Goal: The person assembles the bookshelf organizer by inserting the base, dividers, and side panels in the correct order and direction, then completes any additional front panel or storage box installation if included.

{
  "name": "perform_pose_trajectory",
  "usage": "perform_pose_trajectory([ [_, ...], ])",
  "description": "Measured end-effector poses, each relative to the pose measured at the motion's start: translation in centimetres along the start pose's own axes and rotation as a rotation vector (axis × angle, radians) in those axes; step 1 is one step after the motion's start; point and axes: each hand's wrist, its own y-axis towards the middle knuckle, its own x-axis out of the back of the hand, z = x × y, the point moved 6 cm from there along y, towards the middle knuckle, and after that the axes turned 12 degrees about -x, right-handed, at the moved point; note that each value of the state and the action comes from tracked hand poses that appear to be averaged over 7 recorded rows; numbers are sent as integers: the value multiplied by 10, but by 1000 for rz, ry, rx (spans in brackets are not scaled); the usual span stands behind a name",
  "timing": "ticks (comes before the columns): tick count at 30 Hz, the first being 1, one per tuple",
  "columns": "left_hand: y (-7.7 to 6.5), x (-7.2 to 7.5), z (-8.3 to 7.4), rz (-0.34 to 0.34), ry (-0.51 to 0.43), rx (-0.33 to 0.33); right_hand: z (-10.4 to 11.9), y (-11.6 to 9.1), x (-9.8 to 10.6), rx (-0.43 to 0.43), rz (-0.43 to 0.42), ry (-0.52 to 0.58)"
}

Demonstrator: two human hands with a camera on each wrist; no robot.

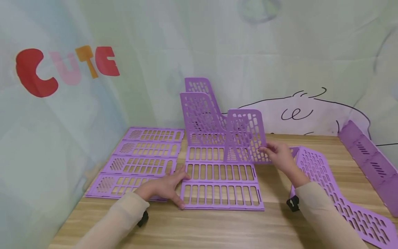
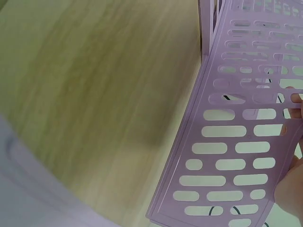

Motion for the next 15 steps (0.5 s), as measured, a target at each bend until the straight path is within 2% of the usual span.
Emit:
perform_pose_trajectory([
  [4, -1, 1, 1, -3, -6, 10, 1, 2, -1, 8, 14, 4],
  [8, -1, 1, 0, -5, -3, 1, -2, 2, 3, 36, 44, -51],
  [11, -1, 1, 0, 0, 2, -9, -6, 1, 12, 66, 57, -115],
  [15, -4, 3, 3, 2, 3, -3, -22, 2, 30, 43, 54, -144],
])
